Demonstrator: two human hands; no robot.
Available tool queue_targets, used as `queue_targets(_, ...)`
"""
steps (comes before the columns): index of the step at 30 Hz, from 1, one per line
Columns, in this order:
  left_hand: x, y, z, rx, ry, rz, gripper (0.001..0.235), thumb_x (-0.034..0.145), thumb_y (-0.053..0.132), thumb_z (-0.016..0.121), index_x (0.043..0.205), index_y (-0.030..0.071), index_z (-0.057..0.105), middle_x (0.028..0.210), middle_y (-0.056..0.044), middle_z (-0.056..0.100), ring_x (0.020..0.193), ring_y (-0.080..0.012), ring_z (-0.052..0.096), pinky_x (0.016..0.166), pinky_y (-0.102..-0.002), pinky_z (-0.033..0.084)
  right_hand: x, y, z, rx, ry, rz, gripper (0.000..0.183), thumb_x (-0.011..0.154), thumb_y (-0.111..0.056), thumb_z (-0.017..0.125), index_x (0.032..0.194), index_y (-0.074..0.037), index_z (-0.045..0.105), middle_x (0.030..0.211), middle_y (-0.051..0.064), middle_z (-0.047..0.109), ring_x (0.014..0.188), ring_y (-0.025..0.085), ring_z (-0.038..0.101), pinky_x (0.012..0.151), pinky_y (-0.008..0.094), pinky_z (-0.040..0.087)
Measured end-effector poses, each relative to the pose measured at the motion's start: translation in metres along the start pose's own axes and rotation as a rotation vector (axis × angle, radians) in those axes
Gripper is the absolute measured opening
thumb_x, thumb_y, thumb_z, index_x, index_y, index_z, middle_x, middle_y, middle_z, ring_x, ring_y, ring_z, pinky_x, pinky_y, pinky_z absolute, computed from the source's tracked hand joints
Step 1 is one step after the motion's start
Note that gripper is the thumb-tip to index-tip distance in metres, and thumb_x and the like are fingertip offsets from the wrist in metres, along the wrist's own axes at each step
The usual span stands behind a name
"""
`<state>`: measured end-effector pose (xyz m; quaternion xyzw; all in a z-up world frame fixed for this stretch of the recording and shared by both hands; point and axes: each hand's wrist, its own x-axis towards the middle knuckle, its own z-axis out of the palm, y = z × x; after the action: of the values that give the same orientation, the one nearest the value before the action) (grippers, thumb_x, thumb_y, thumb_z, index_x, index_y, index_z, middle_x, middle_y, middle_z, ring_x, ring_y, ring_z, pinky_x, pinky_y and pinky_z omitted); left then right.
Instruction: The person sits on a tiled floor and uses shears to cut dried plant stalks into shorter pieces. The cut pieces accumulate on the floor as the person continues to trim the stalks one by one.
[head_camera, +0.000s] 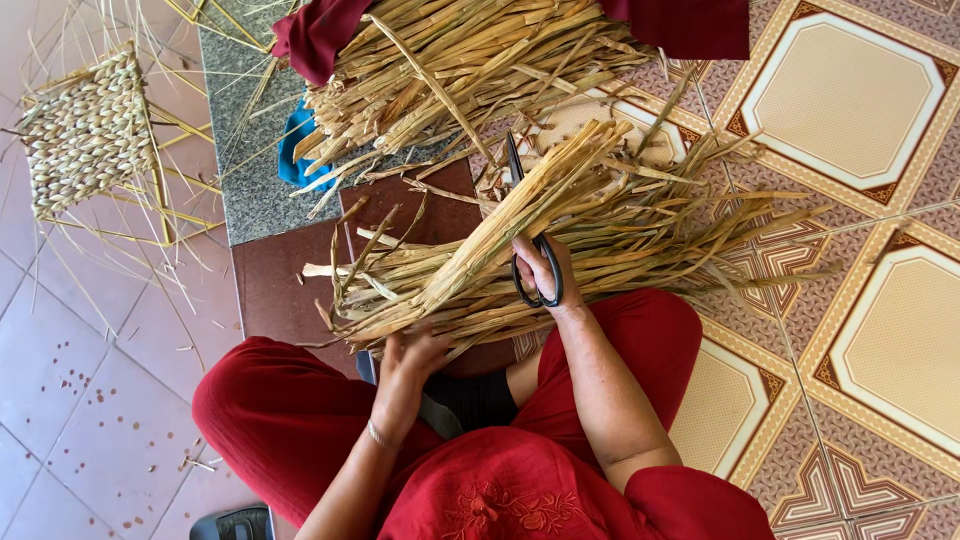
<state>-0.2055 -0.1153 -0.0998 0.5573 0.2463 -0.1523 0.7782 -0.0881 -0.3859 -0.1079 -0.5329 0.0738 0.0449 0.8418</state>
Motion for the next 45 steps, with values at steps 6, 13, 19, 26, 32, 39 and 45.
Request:
queue_targets(6,-0.034,0.047,0.003,1.091,-0.266,0.665,0.038,0.09,0.023,0.081,0.123,0.009,0.069,0.118,-0.012,0.077,0.11,-0.0223,0.075,0.097,-0.034,0.06,0.003,0.005,-0.01,-0.13,-0.048,0.022,0.027,0.099,-0.03,0.071,0.091,-0.006,0.061,0.06,-0.004,0.048,0.046,0.004,0.041,0.041,0.022,0.031)
queue_targets(13,0.023,0.14,0.108,1.131,-0.114,1.108,0.131,0.064,0.053,0.095,0.158,-0.001,0.022,0.15,-0.027,0.047,0.142,-0.0438,0.041,0.118,-0.059,0.025,0.018,0.038,0.001,0.15,-0.158,0.094,0.029,0.098,-0.026,0.074,0.107,0.002,0.073,0.078,0.003,0.07,0.059,0.01,0.059,0.051,0.026,0.047)
queue_targets(19,0.062,0.164,0.143,1.249,-0.006,0.987,0.134,0.06,0.045,0.092,0.157,-0.002,0.013,0.129,-0.018,0.064,0.132,-0.0424,0.048,0.111,-0.075,0.011,-0.007,0.008,0.047,-1.011,-0.181,-0.405,0.032,0.084,-0.029,0.081,0.102,-0.005,0.073,0.076,0.012,0.075,0.068,0.03,0.072,0.064,0.04,0.058)
queue_targets(26,0.084,0.158,0.086,1.037,0.024,0.825,0.053,0.087,0.03,0.083,0.132,0.011,0.061,0.089,-0.011,0.076,0.088,-0.0295,0.074,0.109,-0.066,0.035,-0.026,-0.036,0.107,-1.229,-0.284,-0.433,0.045,0.08,-0.038,0.086,0.11,-0.007,0.074,0.07,0.016,0.072,0.064,0.033,0.07,0.059,0.045,0.053)
queue_targets(32,0.082,0.171,0.031,0.058,-0.168,0.813,0.028,0.095,0.009,0.076,0.119,0.003,0.063,0.102,-0.005,0.071,0.093,-0.0125,0.069,0.083,-0.03,0.064,-0.025,-0.007,0.102,-0.784,-0.393,-0.211,0.044,0.095,-0.04,0.076,0.112,0.0,0.072,0.077,-0.001,0.07,0.069,0.009,0.066,0.058,0.028,0.053)
queue_targets(39,0.061,0.165,0.017,-0.127,-0.168,0.51,0.028,0.089,0.001,0.076,0.114,0.001,0.065,0.093,-0.006,0.07,0.076,-0.0146,0.068,0.068,-0.028,0.058,-0.051,0.004,0.096,-0.359,-0.286,-0.206,0.064,0.106,-0.056,0.049,0.138,-0.001,0.056,0.077,-0.003,0.053,0.061,0.007,0.046,0.056,0.023,0.039)
queue_targets(45,0.043,0.15,0.003,-0.172,-0.124,0.495,0.024,0.088,-0.003,0.074,0.106,0.002,0.059,0.092,-0.006,0.069,0.074,-0.0139,0.069,0.067,-0.029,0.06,-0.05,-0.001,0.119,-0.41,-0.369,-0.25,0.081,0.102,-0.071,0.043,0.145,-0.002,0.052,0.094,-0.002,0.057,0.079,0.007,0.05,0.071,0.022,0.045)
